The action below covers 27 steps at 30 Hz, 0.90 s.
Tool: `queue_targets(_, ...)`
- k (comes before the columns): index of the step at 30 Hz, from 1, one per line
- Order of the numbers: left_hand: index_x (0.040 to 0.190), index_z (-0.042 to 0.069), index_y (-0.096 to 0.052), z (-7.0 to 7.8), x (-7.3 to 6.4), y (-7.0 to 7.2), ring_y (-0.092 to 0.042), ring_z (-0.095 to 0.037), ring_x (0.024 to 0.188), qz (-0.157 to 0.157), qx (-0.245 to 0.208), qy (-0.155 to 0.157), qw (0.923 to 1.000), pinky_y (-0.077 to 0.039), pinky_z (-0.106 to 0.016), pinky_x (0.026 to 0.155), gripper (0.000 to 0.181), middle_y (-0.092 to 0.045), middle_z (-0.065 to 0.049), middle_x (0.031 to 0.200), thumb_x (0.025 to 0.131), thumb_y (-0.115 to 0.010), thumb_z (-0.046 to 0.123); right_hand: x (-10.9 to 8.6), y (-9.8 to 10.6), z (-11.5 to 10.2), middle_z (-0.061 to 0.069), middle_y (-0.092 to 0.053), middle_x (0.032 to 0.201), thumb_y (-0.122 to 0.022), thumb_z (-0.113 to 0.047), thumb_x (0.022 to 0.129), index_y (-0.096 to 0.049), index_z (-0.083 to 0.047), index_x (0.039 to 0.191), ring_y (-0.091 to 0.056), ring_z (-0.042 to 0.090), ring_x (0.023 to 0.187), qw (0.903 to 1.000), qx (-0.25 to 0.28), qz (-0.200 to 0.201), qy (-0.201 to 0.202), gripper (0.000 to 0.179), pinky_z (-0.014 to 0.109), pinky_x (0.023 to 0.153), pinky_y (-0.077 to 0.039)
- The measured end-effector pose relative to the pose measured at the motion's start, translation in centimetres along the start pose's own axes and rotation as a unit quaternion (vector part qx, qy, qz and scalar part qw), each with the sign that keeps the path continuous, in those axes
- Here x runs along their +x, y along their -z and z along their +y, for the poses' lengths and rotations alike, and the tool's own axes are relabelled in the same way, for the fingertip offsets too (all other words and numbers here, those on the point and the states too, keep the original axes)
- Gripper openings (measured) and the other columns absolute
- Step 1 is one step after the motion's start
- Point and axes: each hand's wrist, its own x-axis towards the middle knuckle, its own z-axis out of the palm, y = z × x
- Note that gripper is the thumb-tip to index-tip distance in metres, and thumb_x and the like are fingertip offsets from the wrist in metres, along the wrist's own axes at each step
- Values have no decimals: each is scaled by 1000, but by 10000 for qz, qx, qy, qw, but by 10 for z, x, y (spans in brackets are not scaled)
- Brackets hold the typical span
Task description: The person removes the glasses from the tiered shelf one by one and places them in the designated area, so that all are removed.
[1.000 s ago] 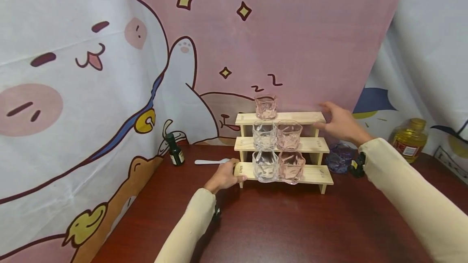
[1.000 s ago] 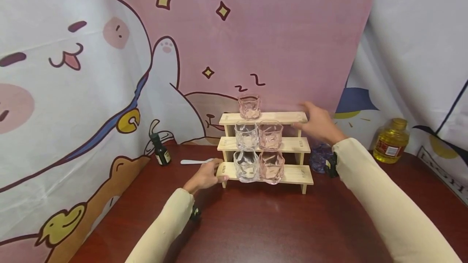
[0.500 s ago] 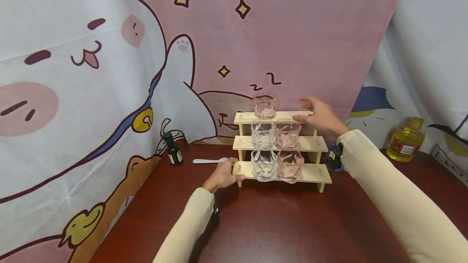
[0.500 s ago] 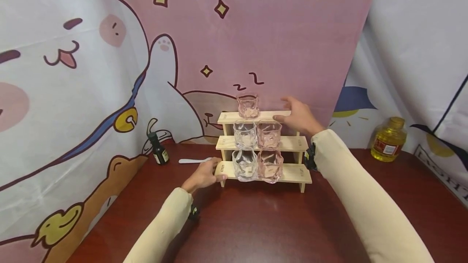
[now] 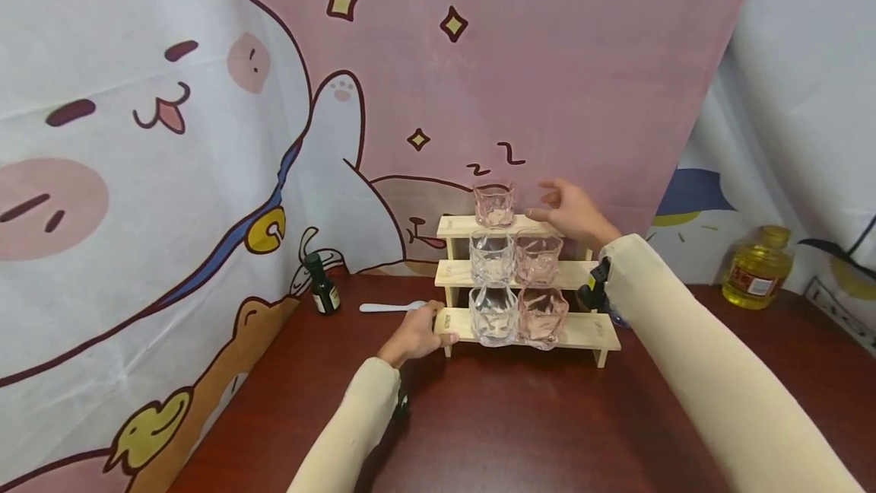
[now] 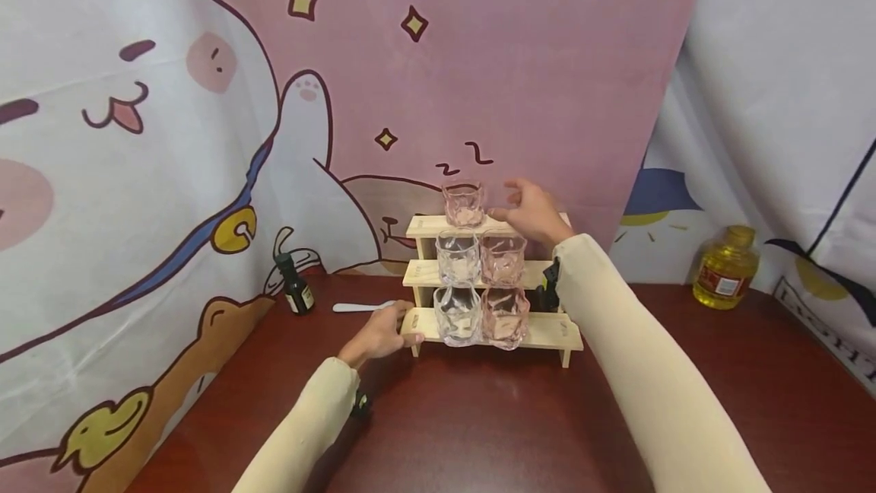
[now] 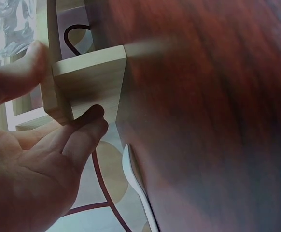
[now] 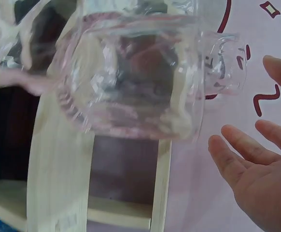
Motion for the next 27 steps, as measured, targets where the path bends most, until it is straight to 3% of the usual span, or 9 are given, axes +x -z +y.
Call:
queue_targets(19, 128, -2, -58, -5, -4, -1, -54, -18, 87, 51, 123, -116, 9998, -46, -34, 82, 55, -67, -12, 105, 83, -83, 18, 29, -27, -14, 28, -46, 147, -61, -26, 99, -23, -2, 157, -51, 44, 130, 9965, 681, -47, -474, 74, 55, 108, -44)
queue_targets(27, 132, -2, -56, -1, -1, 0, -54, -21, 91, 10, 78, -82, 9999, -45, -36, 85, 58, -66, -14, 110, 84, -82, 18, 38, -29, -17, 27, -40, 152, -63, -24, 98, -20, -5, 159, -48, 42, 133, 9919, 1054, 36, -710, 77, 55, 111, -41)
